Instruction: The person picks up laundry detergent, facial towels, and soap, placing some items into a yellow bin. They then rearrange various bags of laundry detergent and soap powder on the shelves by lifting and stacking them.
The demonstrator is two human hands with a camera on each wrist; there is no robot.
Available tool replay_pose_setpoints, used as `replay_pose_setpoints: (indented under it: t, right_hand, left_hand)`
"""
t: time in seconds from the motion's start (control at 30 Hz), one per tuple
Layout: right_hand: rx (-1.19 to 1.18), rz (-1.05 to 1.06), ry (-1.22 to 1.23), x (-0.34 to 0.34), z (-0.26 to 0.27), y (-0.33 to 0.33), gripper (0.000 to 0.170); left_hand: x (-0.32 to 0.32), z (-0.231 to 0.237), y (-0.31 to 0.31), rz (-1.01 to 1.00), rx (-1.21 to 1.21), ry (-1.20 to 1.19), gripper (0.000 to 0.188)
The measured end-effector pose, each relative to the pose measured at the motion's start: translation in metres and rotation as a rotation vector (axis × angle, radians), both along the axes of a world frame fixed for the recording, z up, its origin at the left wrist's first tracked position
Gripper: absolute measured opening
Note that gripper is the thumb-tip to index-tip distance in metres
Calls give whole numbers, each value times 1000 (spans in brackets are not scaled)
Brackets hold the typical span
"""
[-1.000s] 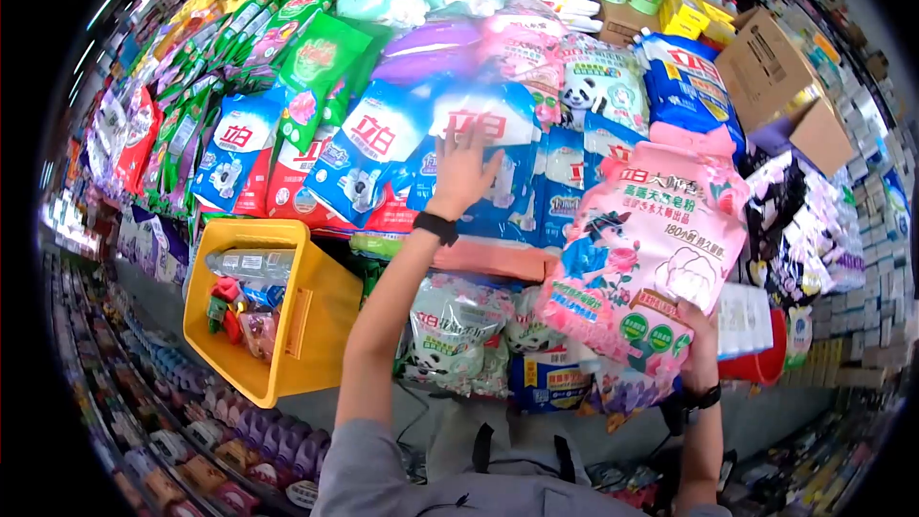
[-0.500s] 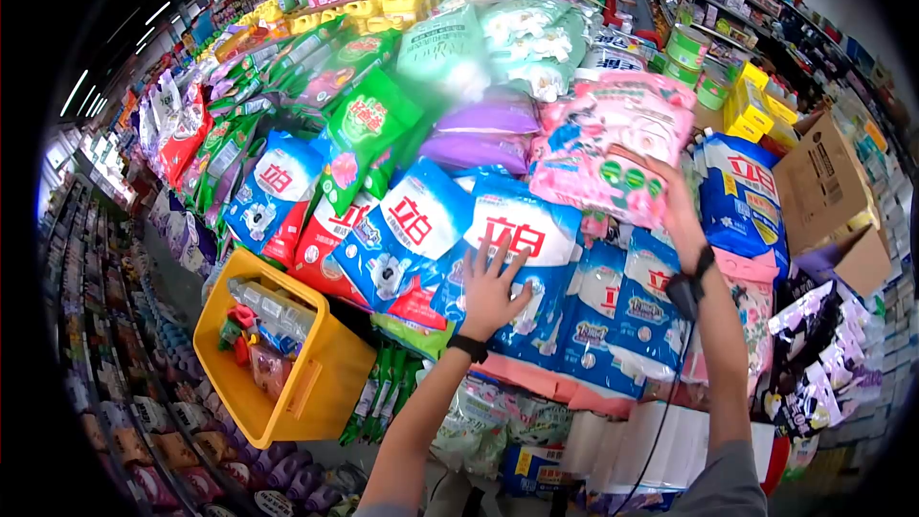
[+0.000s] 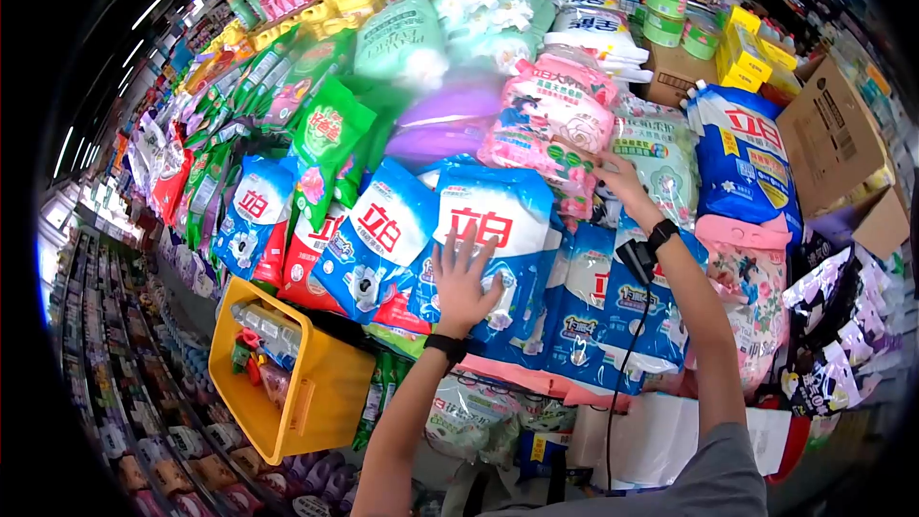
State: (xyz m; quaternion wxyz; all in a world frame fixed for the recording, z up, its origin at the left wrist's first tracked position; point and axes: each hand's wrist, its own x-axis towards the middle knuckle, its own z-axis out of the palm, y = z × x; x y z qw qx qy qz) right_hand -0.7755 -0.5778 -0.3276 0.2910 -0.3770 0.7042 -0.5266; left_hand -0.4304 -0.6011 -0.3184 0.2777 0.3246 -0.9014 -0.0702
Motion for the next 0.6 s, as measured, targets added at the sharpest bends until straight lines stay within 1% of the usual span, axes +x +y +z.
replay_pose_setpoints:
  t: [0.03, 0.07, 0.1, 0.13, 0.17, 0.2, 0.23, 0.27, 0.3, 0.37, 0.4, 0.43, 0.47, 0.5, 0.53, 0.57, 0.6]
  right_hand:
    - [10, 30, 46, 8, 15, 13, 42]
    - [20, 59, 91, 15, 20, 27, 39]
    - [-99, 140, 218, 24, 20, 40, 31]
    - [-62, 225, 225, 49, 45, 69, 26]
    - [-70, 287, 177, 79, 78, 99, 24]
    - [-50, 386, 199, 100, 97, 127, 23]
    - [-5, 380, 227, 128, 129, 160, 21]
    - [-97, 378, -70, 149, 140, 190, 18]
    - [-12, 348, -90, 166, 168, 221, 17]
    - [-5, 262, 45, 188, 205, 283, 17]
    - [7, 169, 63, 195, 211, 317, 17]
    - [7, 90, 113, 202, 216, 350, 17]
    - [145, 11, 25, 210, 227, 386, 16]
    - [296, -25, -58, 218, 231, 418, 15]
    - [372, -36, -91, 228, 220, 453, 18]
    - [565, -57, -218, 246, 219, 479, 22]
    - [687, -60, -291, 266, 203, 507, 24]
  left_hand:
    - [-1, 0, 0, 3, -8, -1, 54]
    - [-1, -1, -1, 9, -14, -2, 53]
    - [-1, -2, 0, 11, -26, 2, 53]
    - [-1, -3, 0, 14, -40, 10, 53]
    - [-1, -4, 0, 15, -47, 23, 54]
    - [0, -6, 0, 12, -45, 32, 53]
    - [1, -8, -1, 13, -63, 33, 53]
    - [2, -8, 1, 8, -79, 31, 52]
    - [2, -4, 3, 5, -68, 24, 52]
    - [4, -3, 10, 1, -71, 28, 48]
    - [9, -4, 20, 15, -71, 30, 46]
    - [22, -4, 33, -102, 76, 127, 43]
    - [41, -8, 51, -223, 226, 214, 39]
    - [67, 19, 84, -390, 359, 220, 27]
    - [104, 4, 114, -391, 408, 103, 28]
    - [138, 18, 144, -481, 445, 16, 24]
    - [179, -3, 173, -473, 505, 16, 19]
